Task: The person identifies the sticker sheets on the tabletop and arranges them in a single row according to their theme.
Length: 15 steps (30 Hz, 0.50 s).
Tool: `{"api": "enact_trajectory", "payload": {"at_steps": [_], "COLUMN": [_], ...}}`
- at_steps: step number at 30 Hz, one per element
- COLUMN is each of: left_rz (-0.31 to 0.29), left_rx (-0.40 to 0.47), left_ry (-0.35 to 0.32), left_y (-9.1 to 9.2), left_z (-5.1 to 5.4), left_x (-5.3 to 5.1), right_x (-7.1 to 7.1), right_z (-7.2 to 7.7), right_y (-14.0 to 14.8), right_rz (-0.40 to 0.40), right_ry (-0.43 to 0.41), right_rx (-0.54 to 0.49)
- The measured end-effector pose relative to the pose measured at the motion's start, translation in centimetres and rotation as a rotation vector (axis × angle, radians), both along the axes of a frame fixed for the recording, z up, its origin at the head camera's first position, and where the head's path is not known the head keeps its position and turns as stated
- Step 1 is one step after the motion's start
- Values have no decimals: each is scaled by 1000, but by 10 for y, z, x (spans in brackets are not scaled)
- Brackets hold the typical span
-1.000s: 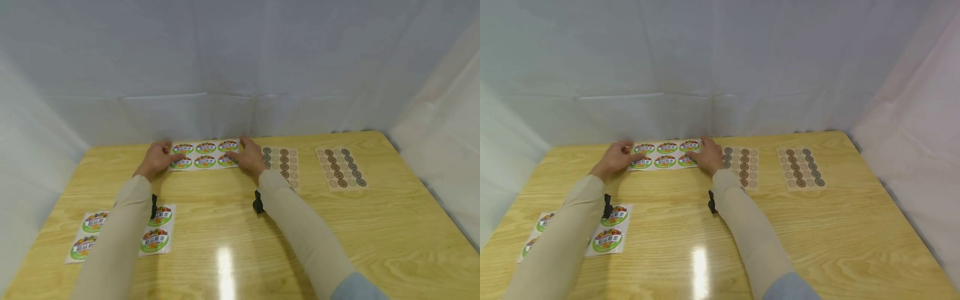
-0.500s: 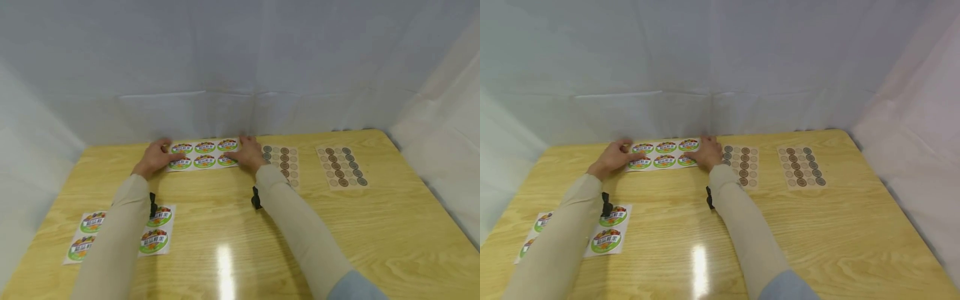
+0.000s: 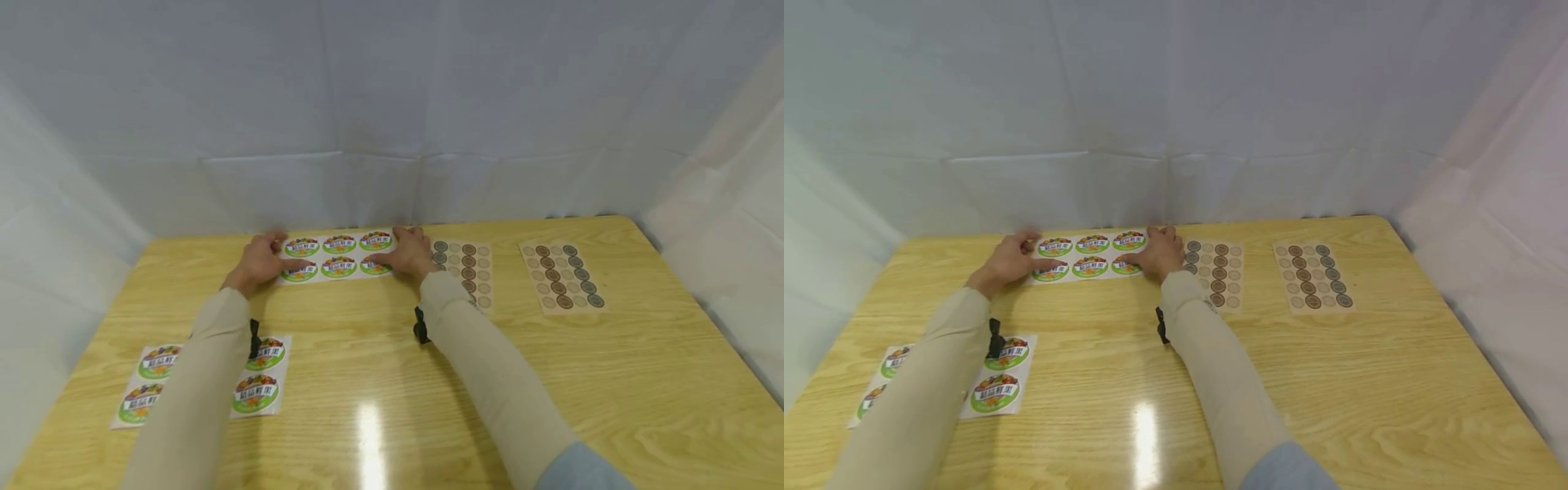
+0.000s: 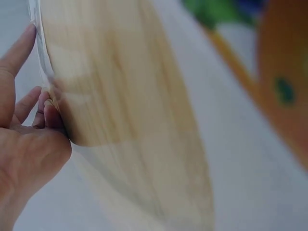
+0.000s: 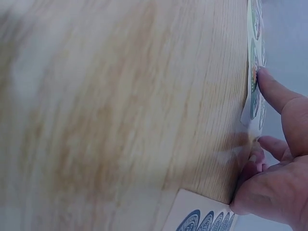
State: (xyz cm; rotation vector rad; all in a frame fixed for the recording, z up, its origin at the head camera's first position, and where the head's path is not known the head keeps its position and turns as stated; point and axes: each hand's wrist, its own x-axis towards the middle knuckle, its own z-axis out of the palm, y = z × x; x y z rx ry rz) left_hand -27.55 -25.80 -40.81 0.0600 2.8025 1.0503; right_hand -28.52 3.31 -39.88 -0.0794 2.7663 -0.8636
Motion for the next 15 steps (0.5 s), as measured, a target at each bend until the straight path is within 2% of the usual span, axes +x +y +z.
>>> {"api": "enact_trajectory", "payload": {"at_steps": [8,15], "left_rz": [15,8], "left_rx": [12,-57], "left_ry": [2,23], "left_y": [0,2], "left_z": [2,-2], "left_x": [4,4], "right_x": [-1,0], "right_z": [-1,-2], "right_y": [-2,-1], "right_rz": [-7,-8], "right_ry": [5,13], "right_rx": [-1,-13]}}
